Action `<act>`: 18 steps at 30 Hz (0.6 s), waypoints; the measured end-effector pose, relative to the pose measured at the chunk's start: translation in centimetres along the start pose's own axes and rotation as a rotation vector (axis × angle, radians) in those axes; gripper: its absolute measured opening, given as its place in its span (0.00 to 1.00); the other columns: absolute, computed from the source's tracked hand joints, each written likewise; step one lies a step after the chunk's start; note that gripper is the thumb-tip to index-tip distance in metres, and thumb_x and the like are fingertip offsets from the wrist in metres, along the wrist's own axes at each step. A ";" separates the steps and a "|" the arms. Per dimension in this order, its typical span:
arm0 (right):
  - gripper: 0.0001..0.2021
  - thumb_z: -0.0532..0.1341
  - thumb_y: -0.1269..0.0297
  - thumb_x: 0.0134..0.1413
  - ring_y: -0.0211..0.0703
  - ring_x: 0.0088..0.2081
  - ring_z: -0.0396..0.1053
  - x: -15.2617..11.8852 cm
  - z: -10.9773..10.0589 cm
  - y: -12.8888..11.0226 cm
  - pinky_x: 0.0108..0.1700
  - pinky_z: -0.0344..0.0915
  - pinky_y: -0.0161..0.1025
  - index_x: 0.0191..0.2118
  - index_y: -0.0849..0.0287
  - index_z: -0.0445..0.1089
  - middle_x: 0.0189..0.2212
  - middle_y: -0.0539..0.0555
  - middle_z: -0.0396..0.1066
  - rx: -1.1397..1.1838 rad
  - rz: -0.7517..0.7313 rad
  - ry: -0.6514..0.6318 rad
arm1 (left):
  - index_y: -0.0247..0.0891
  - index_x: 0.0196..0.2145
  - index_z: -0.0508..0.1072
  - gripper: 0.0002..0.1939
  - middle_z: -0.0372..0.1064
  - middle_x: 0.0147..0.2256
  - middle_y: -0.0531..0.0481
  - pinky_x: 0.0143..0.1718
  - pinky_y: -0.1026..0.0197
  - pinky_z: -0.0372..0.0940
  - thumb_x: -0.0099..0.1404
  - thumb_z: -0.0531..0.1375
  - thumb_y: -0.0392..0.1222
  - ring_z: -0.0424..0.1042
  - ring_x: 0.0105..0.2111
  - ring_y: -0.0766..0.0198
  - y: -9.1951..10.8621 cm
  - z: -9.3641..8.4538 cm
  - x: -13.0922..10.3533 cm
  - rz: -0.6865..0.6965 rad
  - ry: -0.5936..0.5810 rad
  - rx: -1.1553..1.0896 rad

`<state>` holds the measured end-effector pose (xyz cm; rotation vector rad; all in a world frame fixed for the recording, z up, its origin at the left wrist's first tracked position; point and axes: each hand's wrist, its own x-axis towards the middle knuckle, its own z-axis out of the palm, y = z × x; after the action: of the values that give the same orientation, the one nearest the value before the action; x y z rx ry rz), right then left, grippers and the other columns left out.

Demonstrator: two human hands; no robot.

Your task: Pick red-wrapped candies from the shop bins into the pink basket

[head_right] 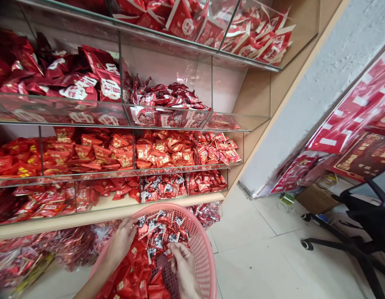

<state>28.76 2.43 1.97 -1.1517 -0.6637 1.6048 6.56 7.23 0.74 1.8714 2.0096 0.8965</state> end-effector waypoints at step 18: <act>0.15 0.64 0.50 0.43 0.30 0.19 0.51 0.1 -0.1 -0.4 0.21 0.47 0.31 0.29 0.59 0.72 0.24 0.48 0.68 -0.163 -0.067 0.021 | 0.38 0.41 0.68 0.16 0.69 0.43 0.44 0.45 0.57 0.61 0.64 0.43 0.40 0.68 0.43 0.57 -0.4 0.2 -0.4 -0.022 -0.084 0.019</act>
<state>28.99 2.65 2.30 -1.2492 -0.8227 1.5023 6.40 6.86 0.26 1.8614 1.9908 0.7823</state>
